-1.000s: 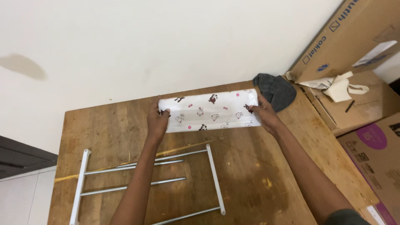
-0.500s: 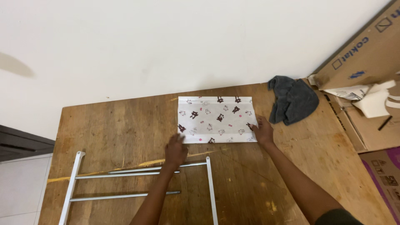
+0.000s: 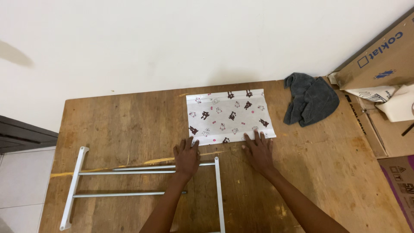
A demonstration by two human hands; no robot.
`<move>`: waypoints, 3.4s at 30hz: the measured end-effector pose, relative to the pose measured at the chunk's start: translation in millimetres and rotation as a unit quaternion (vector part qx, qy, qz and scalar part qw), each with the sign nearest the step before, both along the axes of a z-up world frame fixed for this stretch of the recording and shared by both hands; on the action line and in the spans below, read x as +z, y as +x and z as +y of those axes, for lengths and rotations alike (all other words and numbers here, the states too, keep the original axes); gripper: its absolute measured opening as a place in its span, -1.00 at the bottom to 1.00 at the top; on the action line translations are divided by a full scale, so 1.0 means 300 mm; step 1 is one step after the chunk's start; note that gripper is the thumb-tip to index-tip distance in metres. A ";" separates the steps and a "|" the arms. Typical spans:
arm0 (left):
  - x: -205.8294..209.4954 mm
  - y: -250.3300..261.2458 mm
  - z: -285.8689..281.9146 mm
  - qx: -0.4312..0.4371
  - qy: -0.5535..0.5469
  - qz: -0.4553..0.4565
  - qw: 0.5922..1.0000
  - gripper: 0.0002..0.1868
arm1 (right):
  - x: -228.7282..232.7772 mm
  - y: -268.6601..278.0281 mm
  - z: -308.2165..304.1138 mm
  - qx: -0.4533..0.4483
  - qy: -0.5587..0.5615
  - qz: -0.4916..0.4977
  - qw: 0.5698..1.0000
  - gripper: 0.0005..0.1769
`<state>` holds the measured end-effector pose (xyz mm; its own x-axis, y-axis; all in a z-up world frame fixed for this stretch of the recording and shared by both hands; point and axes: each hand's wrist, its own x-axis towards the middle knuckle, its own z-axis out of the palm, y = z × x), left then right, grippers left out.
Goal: The person disassembles a small three-tiered fabric shelf unit by removing the top shelf, then taking apart the frame and fabric layers on a wooden table. They remove metal rods and plastic connectors one by one, placing them on the table.
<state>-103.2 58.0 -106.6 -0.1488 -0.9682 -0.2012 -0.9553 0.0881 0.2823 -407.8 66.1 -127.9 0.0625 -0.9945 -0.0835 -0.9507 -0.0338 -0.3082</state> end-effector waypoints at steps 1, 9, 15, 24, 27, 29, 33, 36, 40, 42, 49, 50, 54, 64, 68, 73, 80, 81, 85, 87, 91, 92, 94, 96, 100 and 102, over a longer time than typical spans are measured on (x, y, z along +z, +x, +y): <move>0.001 0.005 0.006 0.000 0.009 -0.002 1.000 -0.45 | 0.000 0.000 0.009 -0.003 0.003 0.002 1.000 -0.38; -0.029 0.102 0.092 0.003 -0.061 0.062 0.996 -0.38 | 0.020 0.018 0.083 -0.026 -0.052 -0.032 0.998 -0.30; -0.019 0.213 0.252 0.026 -0.048 0.067 0.996 -0.38 | -0.022 0.097 0.095 0.027 0.045 0.080 0.995 -0.34; 0.078 0.468 0.486 0.063 -0.027 0.061 0.996 -0.34 | -0.084 0.023 -0.075 -0.013 0.104 0.046 0.993 -0.31; 0.102 0.552 0.512 0.091 -0.023 0.057 0.994 -0.32 | -0.081 0.038 -0.095 -0.023 0.106 0.036 0.993 -0.26; 0.104 0.589 0.531 0.108 -0.014 0.054 0.993 -0.32 | -0.076 0.031 -0.114 -0.027 0.111 0.030 0.993 -0.26; 0.082 0.632 0.571 0.142 0.022 0.037 0.989 -0.32 | -0.089 0.023 -0.152 -0.032 0.108 0.024 0.993 -0.25; 0.062 0.625 0.583 0.142 0.023 0.025 0.989 -0.32 | -0.105 0.020 -0.163 -0.017 0.091 0.022 0.995 -0.24; 0.048 0.596 0.582 0.151 0.022 0.054 0.987 -0.32 | -0.117 0.026 -0.168 -0.018 0.089 0.031 0.995 -0.25; 0.044 0.585 0.572 0.160 0.013 0.058 0.985 -0.30 | -0.112 0.032 -0.158 -0.007 0.080 0.026 0.996 -0.26; 0.050 0.675 0.531 0.212 -0.043 0.076 0.973 -0.23 | -0.017 0.238 0.035 -0.056 -0.098 -0.091 0.989 -0.26; 0.047 0.701 0.527 0.208 -0.053 0.072 0.974 -0.23 | -0.005 0.283 0.086 -0.048 -0.110 -0.120 0.985 -0.29; 0.045 0.775 0.513 0.160 -0.119 0.096 0.975 -0.34 | 0.047 0.423 0.262 -0.170 -0.024 -0.146 0.974 -0.35; 0.136 0.506 0.413 -0.078 -0.197 0.217 0.953 -0.41 | 0.096 0.540 0.501 -0.171 -0.027 -0.268 0.948 -0.66; 0.249 0.287 0.320 -0.153 -0.256 0.134 0.945 -0.33 | 0.200 0.574 0.575 -0.134 -0.140 -0.300 0.934 -0.66; 0.351 0.112 0.292 -0.211 -0.056 0.064 0.974 -0.52 | 0.344 0.660 0.627 -0.170 -0.168 -0.302 0.923 -0.65; 0.424 0.131 0.281 -0.215 -0.201 0.153 0.943 -0.79 | 0.480 0.706 0.588 -0.178 -0.070 -0.459 0.868 -0.66; 0.436 0.139 0.280 -0.211 -0.207 0.168 0.941 -0.79 | 0.501 0.704 0.574 -0.181 -0.039 -0.491 0.851 -0.63; 0.482 0.159 0.268 -0.196 -0.217 0.208 0.934 -0.78 | 0.549 0.706 0.543 -0.177 0.045 -0.521 0.834 -0.46; 0.498 0.157 0.258 -0.184 -0.192 0.158 0.951 -0.73 | 0.538 0.697 0.523 -0.167 0.048 -0.549 0.817 -0.42; 0.508 0.187 0.228 -0.080 -0.114 0.151 0.979 -0.63 | 0.455 0.646 0.473 -0.178 0.011 -0.523 0.833 -0.48; 0.506 0.215 0.222 -0.070 -0.139 0.160 0.975 -0.61 | 0.436 0.614 0.457 -0.191 -0.001 -0.532 0.825 -0.49; 0.494 0.299 0.213 -0.051 -0.188 0.177 0.965 -0.58 | 0.407 0.544 0.419 -0.211 -0.021 -0.553 0.806 -0.52; 0.478 0.350 0.221 -0.084 -0.149 0.152 0.973 -0.60 | 0.398 0.487 0.376 -0.223 -0.035 -0.579 0.783 -0.54; 0.451 0.367 0.286 -0.211 -0.095 0.148 0.961 -0.52 | 0.444 0.449 0.310 -0.200 -0.036 -0.609 0.767 -0.48; 0.444 0.321 0.337 -0.224 0.000 0.156 0.962 -0.45 | 0.485 0.471 0.277 -0.196 -0.032 -0.616 0.762 -0.48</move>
<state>-6.9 159.2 26.4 -0.6048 -0.7924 -0.0796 -0.6901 0.4715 0.5490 -266.6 149.2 17.6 -0.2481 -0.9568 -0.1518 0.1187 0.1255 -0.9850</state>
